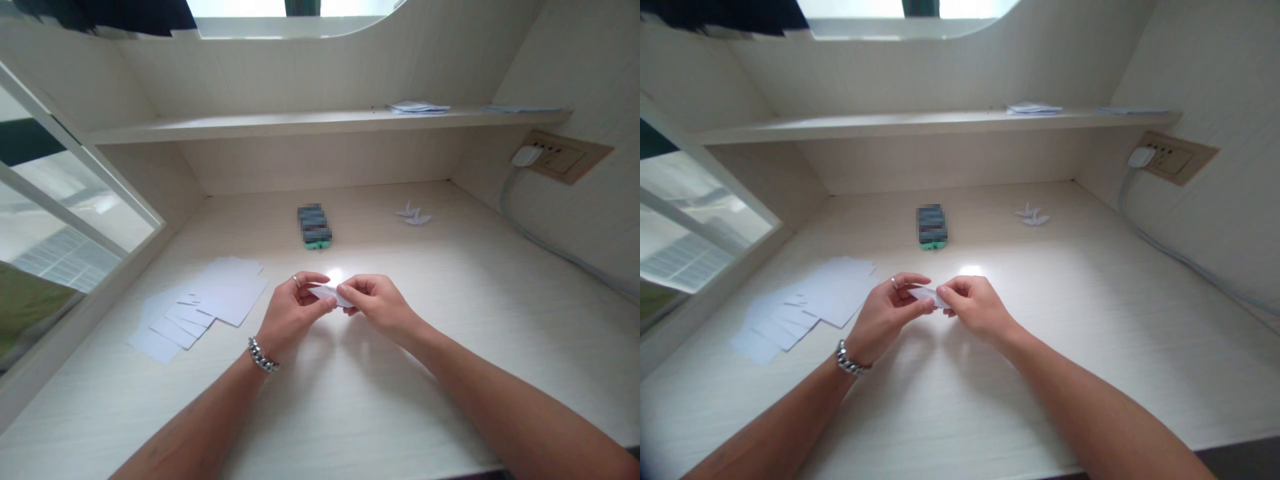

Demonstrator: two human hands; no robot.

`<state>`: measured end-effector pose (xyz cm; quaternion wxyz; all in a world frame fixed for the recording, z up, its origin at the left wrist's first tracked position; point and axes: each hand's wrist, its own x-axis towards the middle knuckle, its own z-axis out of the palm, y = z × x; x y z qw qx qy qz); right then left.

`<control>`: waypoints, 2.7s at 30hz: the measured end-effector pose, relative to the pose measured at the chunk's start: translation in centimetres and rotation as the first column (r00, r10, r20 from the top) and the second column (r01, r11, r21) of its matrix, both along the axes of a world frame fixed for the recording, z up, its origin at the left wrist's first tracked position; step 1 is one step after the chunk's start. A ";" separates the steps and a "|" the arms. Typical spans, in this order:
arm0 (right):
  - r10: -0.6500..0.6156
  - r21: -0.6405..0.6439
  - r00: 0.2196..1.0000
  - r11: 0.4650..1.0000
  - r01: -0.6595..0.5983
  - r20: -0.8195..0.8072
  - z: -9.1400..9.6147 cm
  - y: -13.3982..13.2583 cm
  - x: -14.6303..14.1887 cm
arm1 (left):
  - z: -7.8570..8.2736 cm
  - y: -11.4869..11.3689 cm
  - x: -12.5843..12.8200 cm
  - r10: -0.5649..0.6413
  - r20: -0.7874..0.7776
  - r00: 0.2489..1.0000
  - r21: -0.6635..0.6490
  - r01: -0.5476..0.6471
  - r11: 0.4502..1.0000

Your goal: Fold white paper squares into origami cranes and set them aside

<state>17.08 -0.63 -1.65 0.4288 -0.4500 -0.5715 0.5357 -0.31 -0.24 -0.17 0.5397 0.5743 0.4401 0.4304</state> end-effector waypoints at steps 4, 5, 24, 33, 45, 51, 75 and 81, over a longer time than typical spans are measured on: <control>0.010 0.026 1.000 1.000 -0.010 0.005 0.1 -0.1 0.1 | 0.0 -0.1 0.1 0.014 -0.029 0.999 0.001 -0.014 1.000; 0.014 0.035 1.000 0.999 -0.014 0.012 0.1 -0.1 0.1 | 0.0 -0.1 0.1 0.015 -0.027 1.000 -0.001 -0.015 1.000; -0.015 0.157 0.986 0.987 -0.012 0.169 0.1 -0.3 -0.1 | -0.2 0.3 0.1 0.019 -0.060 0.998 -0.079 -0.024 0.997; -0.048 0.169 0.985 0.985 0.020 0.165 0.4 -0.4 0.2 | -0.2 0.4 0.1 0.057 -0.067 0.996 -0.039 -0.059 0.997; -0.031 0.022 0.999 0.999 0.031 -0.013 0.3 0.4 0.6 | 0.1 0.2 -0.2 0.031 -0.186 0.982 0.018 -0.029 0.999; -0.007 0.160 0.982 0.987 -0.024 0.190 0.5 -0.2 0.5 | 0.3 -0.1 0.0 0.022 -0.232 0.972 0.038 -0.014 0.999; -0.011 0.144 0.960 0.989 -0.031 0.280 0.8 -0.2 0.9 | 0.6 -0.1 0.0 -0.017 -0.217 0.976 0.088 0.037 0.995; 0.003 0.109 0.970 0.994 -0.031 0.243 0.6 0.2 1.5 | 0.4 0.1 -0.3 -0.007 -0.233 0.972 0.103 0.032 0.994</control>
